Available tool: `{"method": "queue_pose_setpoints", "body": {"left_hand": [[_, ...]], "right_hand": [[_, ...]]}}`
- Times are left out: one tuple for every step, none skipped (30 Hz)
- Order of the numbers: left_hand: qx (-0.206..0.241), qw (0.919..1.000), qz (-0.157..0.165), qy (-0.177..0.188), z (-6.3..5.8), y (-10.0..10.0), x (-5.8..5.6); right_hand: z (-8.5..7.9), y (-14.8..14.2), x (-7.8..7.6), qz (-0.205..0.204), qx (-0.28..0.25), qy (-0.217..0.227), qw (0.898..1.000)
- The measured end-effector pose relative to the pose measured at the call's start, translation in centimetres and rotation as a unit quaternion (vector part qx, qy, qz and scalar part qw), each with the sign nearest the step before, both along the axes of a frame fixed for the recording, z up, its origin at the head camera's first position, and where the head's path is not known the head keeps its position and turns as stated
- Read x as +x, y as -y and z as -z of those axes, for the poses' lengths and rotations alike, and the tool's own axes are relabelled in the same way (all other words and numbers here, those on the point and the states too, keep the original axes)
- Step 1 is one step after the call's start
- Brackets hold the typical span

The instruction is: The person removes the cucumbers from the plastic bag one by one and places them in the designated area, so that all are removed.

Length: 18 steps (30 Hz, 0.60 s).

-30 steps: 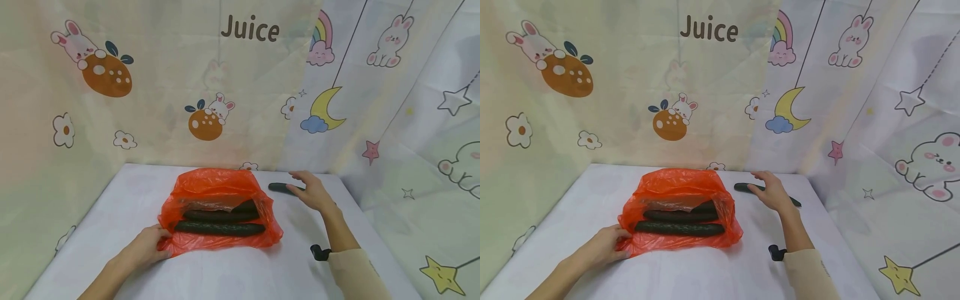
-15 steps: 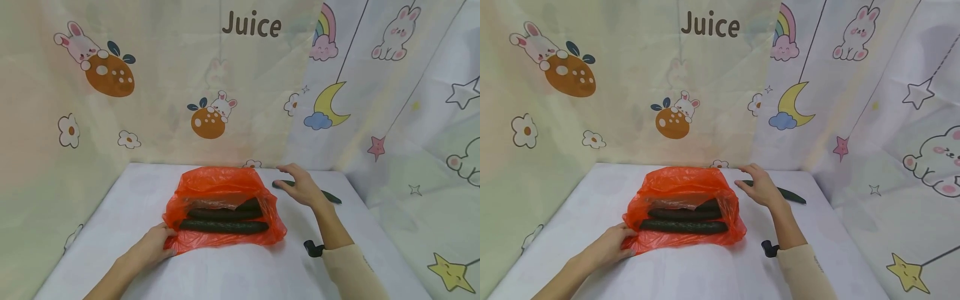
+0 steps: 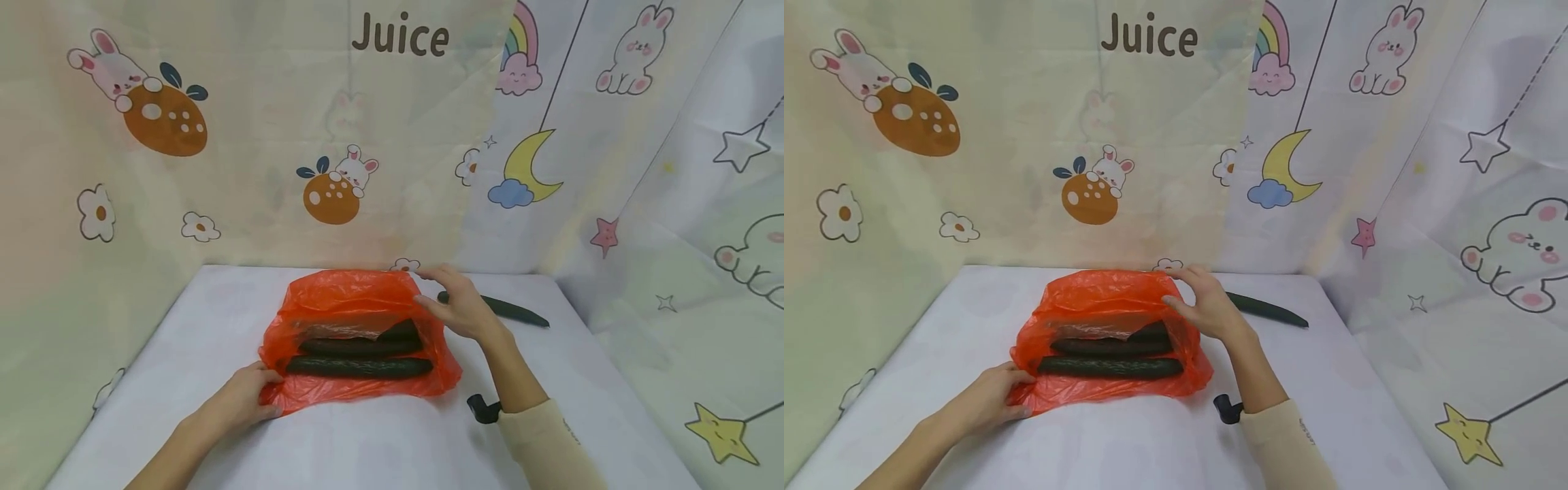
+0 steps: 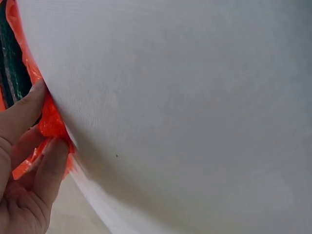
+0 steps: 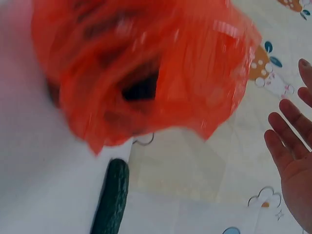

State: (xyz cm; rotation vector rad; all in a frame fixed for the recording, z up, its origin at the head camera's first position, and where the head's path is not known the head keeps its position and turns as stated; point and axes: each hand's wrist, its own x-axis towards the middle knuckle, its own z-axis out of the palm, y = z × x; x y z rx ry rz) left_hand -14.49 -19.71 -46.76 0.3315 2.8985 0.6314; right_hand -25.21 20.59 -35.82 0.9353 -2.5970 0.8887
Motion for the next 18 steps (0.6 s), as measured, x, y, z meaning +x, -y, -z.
{"method": "queue_pose_setpoints", "body": {"left_hand": [[0.003, 1.0, 0.002, 0.0, 0.0, 0.1, -0.1], [0.007, 1.0, 0.003, 0.0, 0.0, 0.2, -0.1], [0.01, 0.9999, 0.004, 0.002, 0.1, 0.2, -0.1], [0.013, 0.9999, 0.004, 0.004, 0.1, 0.2, -0.2], [0.016, 0.9998, 0.003, 0.007, 0.2, 0.2, -0.2], [0.018, 0.9998, 0.001, 0.012, 0.2, 0.2, -0.2], [0.02, 0.9997, -0.001, 0.015, 0.3, 0.2, -0.2], [0.02, 0.9996, -0.003, 0.018, 0.4, 0.2, -0.2], [0.021, 0.9995, -0.006, 0.021, 0.4, 0.2, -0.1], [0.022, 0.9995, -0.009, 0.023, 0.4, 0.2, -0.1], [0.022, 0.9994, -0.011, 0.025, 0.4, 0.2, -0.1], [0.022, 0.9993, -0.014, 0.026, 0.4, 0.2, -0.1], [0.021, 0.9993, -0.015, 0.026, 0.3, 0.2, -0.1], [0.02, 0.9993, -0.017, 0.027, 0.3, 0.2, -0.1], [0.018, 0.9993, -0.018, 0.028, 0.2, 0.2, -0.1], [0.016, 0.9993, -0.019, 0.028, 0.1, 0.2, -0.1], [0.015, 0.9993, -0.019, 0.028, 0.1, 0.2, -0.2], [0.014, 0.9993, -0.02, 0.029, 0.0, 0.2, -0.2]], "right_hand": [[0.0, 0.5, 0.1, -0.007, -0.003, -0.001, 1.0], [0.0, 1.0, 0.2, -0.014, -0.006, -0.003, 1.0], [0.0, 1.4, 0.3, -0.021, -0.007, -0.007, 1.0], [0.0, 1.9, 0.4, -0.027, -0.007, -0.012, 1.0], [0.1, 2.3, 0.5, -0.038, -0.007, -0.018, 0.999], [0.1, 2.6, 0.7, -0.049, -0.007, -0.024, 0.999], [0.1, 3.0, 0.9, -0.059, -0.007, -0.028, 0.998], [0.2, 3.3, 1.1, -0.067, -0.004, -0.034, 0.997], [0.2, 3.6, 1.2, -0.074, -0.002, -0.038, 0.997], [0.3, 3.9, 1.4, -0.083, -0.001, -0.041, 0.996], [0.4, 4.2, 1.6, -0.091, -0.001, -0.041, 0.995], [0.4, 4.5, 1.8, -0.095, -0.001, -0.041, 0.995], [0.5, 4.7, 1.9, -0.101, -0.001, -0.039, 0.994], [0.5, 5.0, 2.1, -0.107, -0.004, -0.038, 0.993], [0.6, 5.2, 2.3, -0.114, -0.008, -0.035, 0.993], [0.6, 5.5, 2.5, -0.121, -0.014, -0.031, 0.992], [0.7, 5.7, 2.7, -0.125, -0.019, -0.028, 0.992], [0.8, 6.0, 2.9, -0.128, -0.025, -0.026, 0.991]]}}
